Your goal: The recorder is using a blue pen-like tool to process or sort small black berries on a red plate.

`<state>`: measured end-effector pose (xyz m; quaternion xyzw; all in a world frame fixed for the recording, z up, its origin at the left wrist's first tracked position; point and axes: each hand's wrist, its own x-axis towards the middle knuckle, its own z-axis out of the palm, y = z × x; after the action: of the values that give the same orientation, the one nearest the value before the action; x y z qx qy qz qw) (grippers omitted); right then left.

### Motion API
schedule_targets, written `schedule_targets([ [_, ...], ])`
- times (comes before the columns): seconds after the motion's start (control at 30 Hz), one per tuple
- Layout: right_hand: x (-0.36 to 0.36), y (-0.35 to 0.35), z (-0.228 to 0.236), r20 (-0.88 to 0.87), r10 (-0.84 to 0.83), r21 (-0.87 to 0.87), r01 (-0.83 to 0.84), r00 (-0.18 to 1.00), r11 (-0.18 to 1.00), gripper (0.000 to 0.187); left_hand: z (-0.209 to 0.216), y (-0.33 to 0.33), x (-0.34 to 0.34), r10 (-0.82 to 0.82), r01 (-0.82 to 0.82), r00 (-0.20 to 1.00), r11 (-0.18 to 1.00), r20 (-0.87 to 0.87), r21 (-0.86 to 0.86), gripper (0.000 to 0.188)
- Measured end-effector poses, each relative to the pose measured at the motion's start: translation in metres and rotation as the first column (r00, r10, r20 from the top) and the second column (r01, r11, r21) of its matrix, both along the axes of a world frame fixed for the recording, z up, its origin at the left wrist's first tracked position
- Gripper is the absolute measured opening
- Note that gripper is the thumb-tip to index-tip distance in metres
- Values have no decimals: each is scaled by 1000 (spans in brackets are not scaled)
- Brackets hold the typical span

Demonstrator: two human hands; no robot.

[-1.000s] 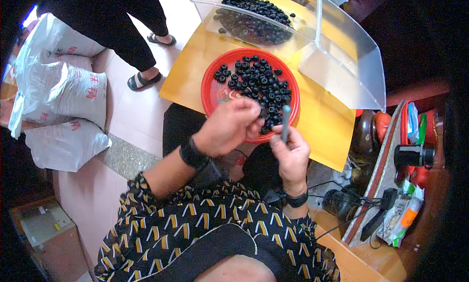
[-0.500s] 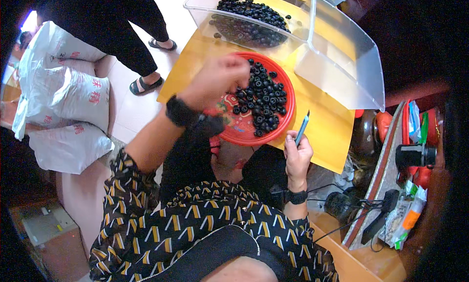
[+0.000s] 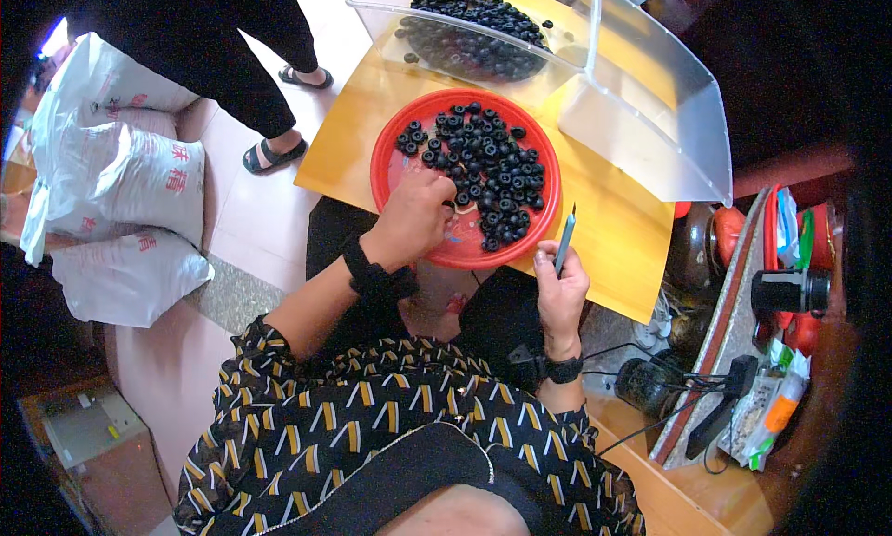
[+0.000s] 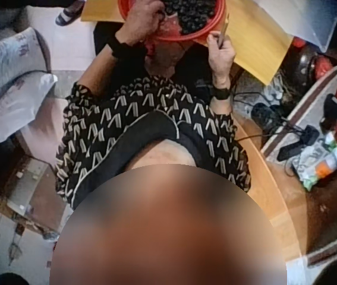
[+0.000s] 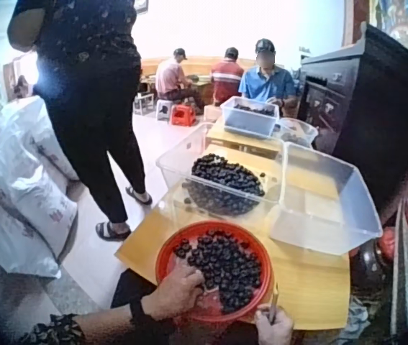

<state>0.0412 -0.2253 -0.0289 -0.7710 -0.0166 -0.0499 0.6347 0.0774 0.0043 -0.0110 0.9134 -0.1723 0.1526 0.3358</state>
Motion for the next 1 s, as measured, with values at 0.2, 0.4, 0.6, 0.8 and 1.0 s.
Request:
schedule_targets([
  [0.2, -3, -1, 10, -78, 58, 96, -50, 995, 994, 21, 24, 0, -23, -265, -182, 835, 693, -481, -697, 5],
  [0.4, -16, 19, 33, 114, 205, -301, -163, 972, 940, 21, 12, 6, -44, -710, -429, 673, -148, -206, -891, 13],
  [0.6, -22, 33, 54, 269, 344, -463, -193, 900, 865, 26, 1, 5, -51, -772, -417, 633, -275, -60, -866, 26],
  [0.8, -23, 38, 60, 278, 428, -542, -228, 860, 809, 29, 5, 7, -54, -791, -427, 611, -298, -29, -854, 25],
  [1.0, -23, 37, 58, 289, 433, -553, -220, 854, 803, 31, 11, 4, -57, -776, -479, 628, -339, -46, -810, 16],
])
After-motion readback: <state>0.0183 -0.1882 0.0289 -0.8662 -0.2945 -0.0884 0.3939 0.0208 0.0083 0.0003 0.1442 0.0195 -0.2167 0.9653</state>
